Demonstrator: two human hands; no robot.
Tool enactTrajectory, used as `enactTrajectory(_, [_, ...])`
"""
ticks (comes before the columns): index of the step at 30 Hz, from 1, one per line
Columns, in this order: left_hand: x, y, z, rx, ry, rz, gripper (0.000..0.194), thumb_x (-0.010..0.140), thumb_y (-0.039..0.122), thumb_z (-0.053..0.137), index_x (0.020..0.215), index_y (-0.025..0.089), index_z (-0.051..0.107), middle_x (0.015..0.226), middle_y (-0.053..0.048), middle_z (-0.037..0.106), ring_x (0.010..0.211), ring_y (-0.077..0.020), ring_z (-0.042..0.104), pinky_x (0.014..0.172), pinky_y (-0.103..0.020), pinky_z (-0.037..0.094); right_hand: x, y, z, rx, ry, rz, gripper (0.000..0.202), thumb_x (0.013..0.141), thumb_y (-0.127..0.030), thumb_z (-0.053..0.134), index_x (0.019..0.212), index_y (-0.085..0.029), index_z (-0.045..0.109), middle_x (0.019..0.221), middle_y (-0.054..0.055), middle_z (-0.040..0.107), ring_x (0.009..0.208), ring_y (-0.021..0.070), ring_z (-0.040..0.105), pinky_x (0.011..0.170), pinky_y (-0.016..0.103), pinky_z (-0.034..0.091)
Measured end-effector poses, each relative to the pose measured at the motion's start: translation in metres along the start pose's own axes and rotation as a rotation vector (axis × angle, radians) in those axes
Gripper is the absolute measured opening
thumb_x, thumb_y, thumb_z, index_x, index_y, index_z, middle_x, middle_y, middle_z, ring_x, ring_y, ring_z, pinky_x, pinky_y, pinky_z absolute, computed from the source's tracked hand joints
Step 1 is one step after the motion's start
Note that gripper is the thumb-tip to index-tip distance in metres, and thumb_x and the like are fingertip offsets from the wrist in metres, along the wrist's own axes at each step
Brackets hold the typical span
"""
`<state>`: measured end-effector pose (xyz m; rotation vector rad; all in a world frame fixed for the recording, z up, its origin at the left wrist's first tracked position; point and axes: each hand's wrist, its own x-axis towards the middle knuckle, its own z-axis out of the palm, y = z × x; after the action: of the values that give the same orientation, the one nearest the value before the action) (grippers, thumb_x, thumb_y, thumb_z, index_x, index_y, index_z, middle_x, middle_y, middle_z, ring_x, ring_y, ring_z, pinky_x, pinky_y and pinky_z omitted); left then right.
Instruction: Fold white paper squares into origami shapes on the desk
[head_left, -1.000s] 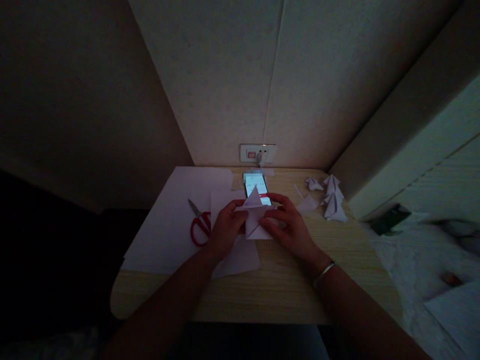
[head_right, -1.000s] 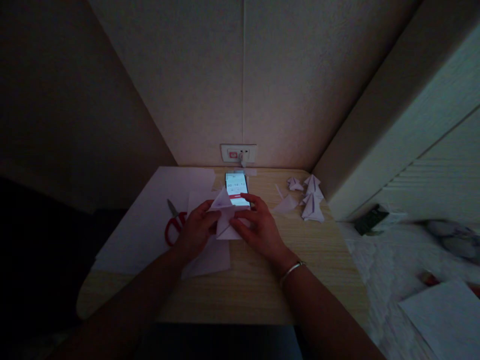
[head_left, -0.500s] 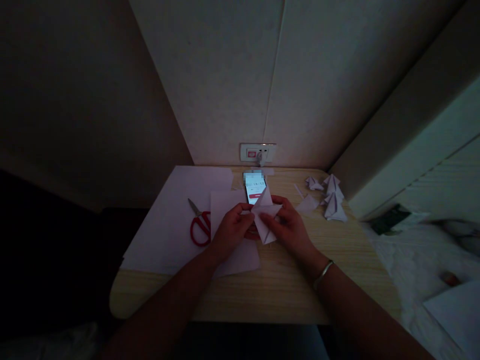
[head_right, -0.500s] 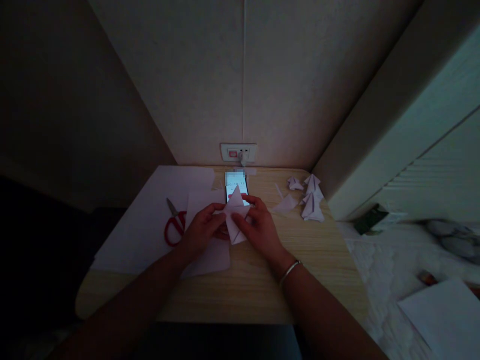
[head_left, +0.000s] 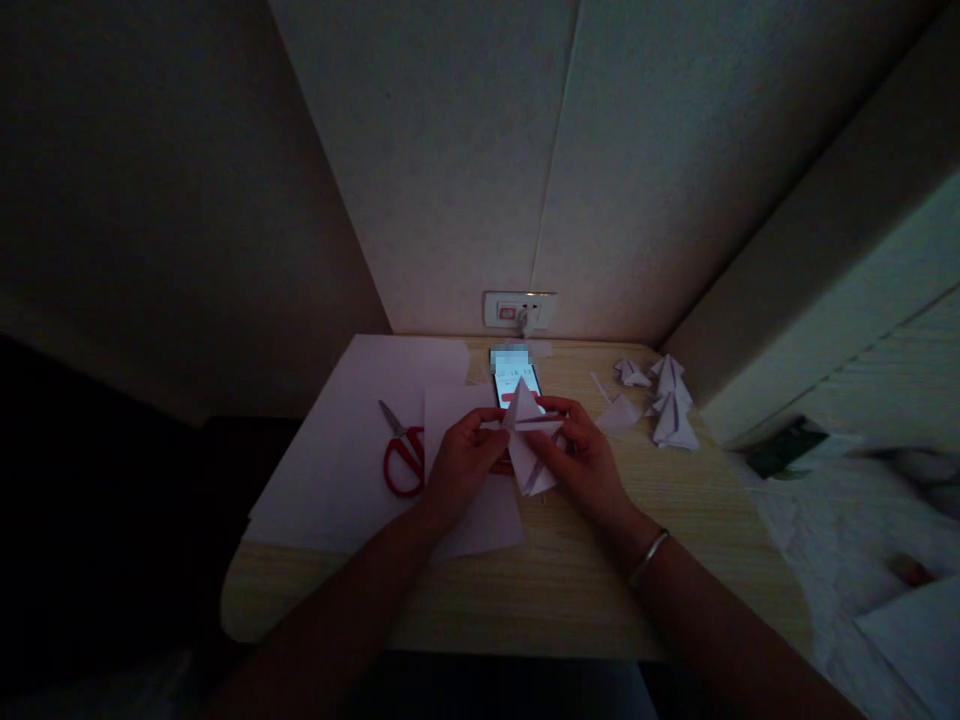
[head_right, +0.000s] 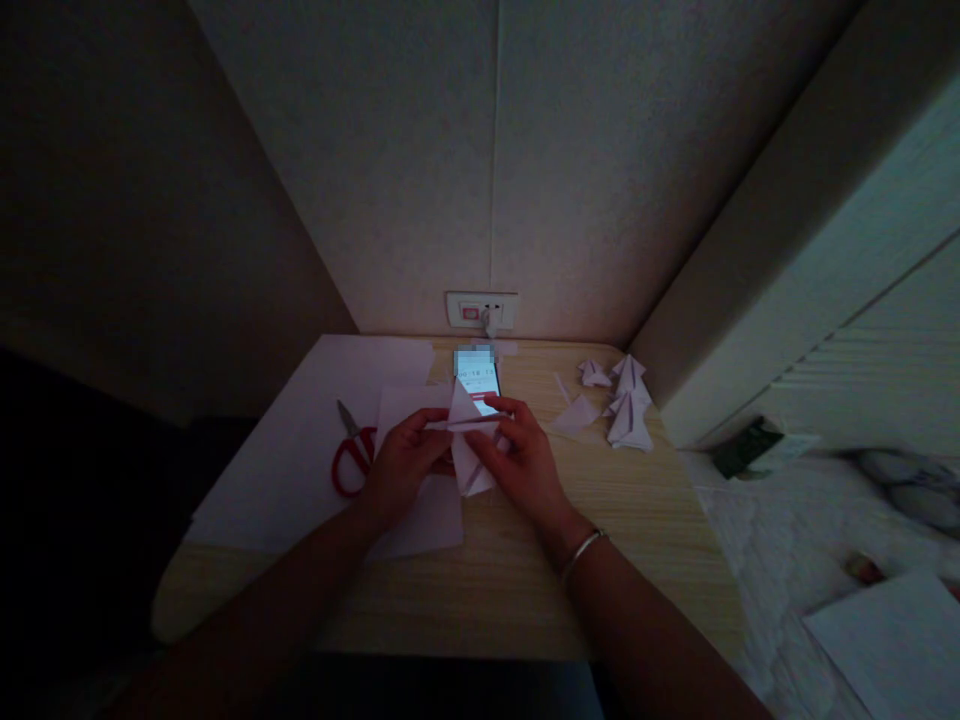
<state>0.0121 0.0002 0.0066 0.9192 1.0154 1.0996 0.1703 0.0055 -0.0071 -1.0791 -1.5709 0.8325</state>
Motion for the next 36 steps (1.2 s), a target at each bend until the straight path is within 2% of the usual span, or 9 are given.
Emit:
enactTrajectory(9, [0.005,-0.005,-0.005,-0.104,0.089,0.001,0.035,0.073,0.032,0.064,0.103,0.014,0.061,0.075,-0.002,0.067,0.059,-0.0110,0.059,0.055,-0.021,0.045,-0.001,-0.008,-0.004,0.101,0.005,0.060,0.031,0.090,-0.042,0.046,0.092,-0.023,0.070,0.092,0.004,0.064,0.082,0.0179,0.059,0.071,0.030,0.049])
enactTrajectory(13, [0.003,-0.003,-0.005,-0.025,0.052,0.072,0.057,0.070,0.033,0.069,0.122,0.016,0.052,0.091,-0.006,0.067,0.069,-0.0123,0.062,0.062,-0.021,0.046,-0.002,-0.003,-0.003,0.191,0.043,0.141,0.038,0.093,-0.047,0.037,0.094,-0.024,0.067,0.080,0.002,0.063,0.071,0.0165,0.058,0.063,0.028,0.048])
enactTrajectory(16, [-0.001,-0.001,-0.003,0.118,0.005,0.116,0.091,0.054,0.026,0.082,0.135,0.022,0.041,0.120,-0.011,0.058,0.084,-0.0161,0.064,0.068,-0.023,0.049,0.000,-0.003,-0.004,0.135,0.016,0.103,0.034,0.092,-0.045,0.040,0.105,-0.026,0.065,0.099,0.005,0.065,0.087,0.0191,0.059,0.076,0.033,0.050])
enactTrajectory(18, [-0.003,-0.001,-0.002,0.206,0.003,0.131,0.098,0.050,0.023,0.084,0.137,0.025,0.039,0.131,-0.012,0.051,0.085,-0.0166,0.064,0.069,-0.023,0.049,0.002,-0.004,-0.004,0.090,0.020,0.033,0.030,0.091,-0.041,0.045,0.110,-0.028,0.065,0.112,0.005,0.063,0.101,0.0203,0.057,0.089,0.037,0.047])
enactTrajectory(22, [-0.001,-0.003,-0.004,0.284,0.080,0.177,0.072,0.065,0.027,0.073,0.132,0.025,0.046,0.127,-0.010,0.055,0.072,-0.0114,0.062,0.063,-0.022,0.048,0.003,-0.003,-0.004,0.082,0.031,0.000,0.026,0.086,-0.033,0.055,0.109,-0.030,0.066,0.112,0.004,0.062,0.104,0.0200,0.057,0.091,0.038,0.047])
enactTrajectory(26, [0.004,-0.005,-0.008,0.172,0.097,0.159,0.037,0.075,0.034,0.063,0.108,0.015,0.063,0.095,-0.007,0.069,0.073,-0.0151,0.061,0.062,-0.023,0.046,0.001,0.001,-0.001,0.148,0.079,0.117,0.025,0.083,-0.032,0.059,0.106,-0.027,0.066,0.107,0.005,0.063,0.087,0.0182,0.061,0.071,0.032,0.052])
enactTrajectory(29, [0.006,-0.005,-0.006,-0.044,0.109,0.081,0.032,0.076,0.037,0.061,0.097,0.013,0.065,0.077,-0.005,0.068,0.070,-0.0167,0.062,0.059,-0.024,0.045,0.001,0.004,0.002,0.235,0.123,0.184,0.043,0.079,-0.032,0.063,0.121,-0.028,0.055,0.102,0.005,0.063,0.070,0.0144,0.059,0.056,0.027,0.051])
enactTrajectory(32, [0.005,-0.001,0.000,-0.195,0.131,0.030,0.029,0.073,0.035,0.063,0.093,0.014,0.065,0.071,-0.004,0.068,0.068,-0.0165,0.063,0.058,-0.024,0.045,0.001,0.006,0.004,0.290,0.157,0.168,0.056,0.077,-0.032,0.065,0.129,-0.030,0.044,0.099,0.004,0.063,0.068,0.0146,0.060,0.054,0.027,0.051])
enactTrajectory(36, [0.002,0.002,0.004,-0.284,0.100,0.012,0.029,0.071,0.035,0.066,0.093,0.015,0.064,0.077,-0.004,0.069,0.072,-0.0167,0.064,0.063,-0.025,0.047,0.001,0.007,0.002,0.136,0.137,0.104,0.021,0.079,-0.034,0.063,0.099,-0.026,0.062,0.090,0.003,0.065,0.076,0.0179,0.062,0.063,0.031,0.053])
